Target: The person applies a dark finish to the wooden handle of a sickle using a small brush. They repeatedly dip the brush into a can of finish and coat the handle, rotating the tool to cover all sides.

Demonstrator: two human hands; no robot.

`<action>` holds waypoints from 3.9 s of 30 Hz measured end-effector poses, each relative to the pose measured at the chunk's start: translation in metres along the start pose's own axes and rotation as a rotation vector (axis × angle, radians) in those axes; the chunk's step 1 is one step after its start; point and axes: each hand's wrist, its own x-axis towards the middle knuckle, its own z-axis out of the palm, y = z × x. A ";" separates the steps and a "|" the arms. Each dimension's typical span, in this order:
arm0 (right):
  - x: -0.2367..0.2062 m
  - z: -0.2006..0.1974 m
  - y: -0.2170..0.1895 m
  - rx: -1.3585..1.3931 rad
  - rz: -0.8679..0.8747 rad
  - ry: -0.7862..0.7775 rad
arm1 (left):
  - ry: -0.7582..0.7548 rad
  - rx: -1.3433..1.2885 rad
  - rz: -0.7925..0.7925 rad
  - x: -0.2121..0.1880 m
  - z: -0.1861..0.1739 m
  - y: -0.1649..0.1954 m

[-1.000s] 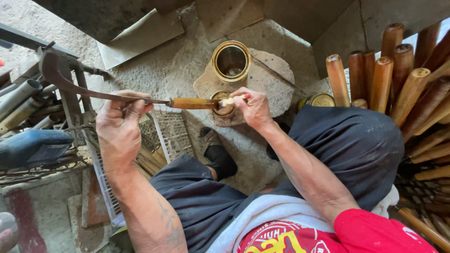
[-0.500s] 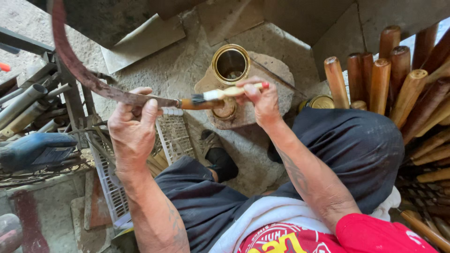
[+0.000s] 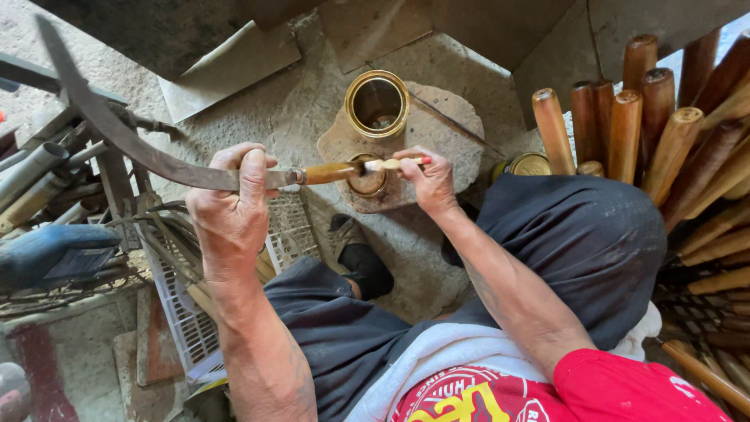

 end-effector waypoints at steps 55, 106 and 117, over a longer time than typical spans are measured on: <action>0.000 0.005 0.016 -0.085 0.095 0.086 | 0.207 -0.168 -0.105 0.018 0.025 -0.016; -0.006 0.017 0.020 0.020 0.041 0.000 | 0.245 0.119 -0.058 0.003 0.033 -0.006; 0.003 0.017 0.020 -0.065 0.052 0.039 | 0.308 -0.018 -0.094 0.008 0.019 -0.028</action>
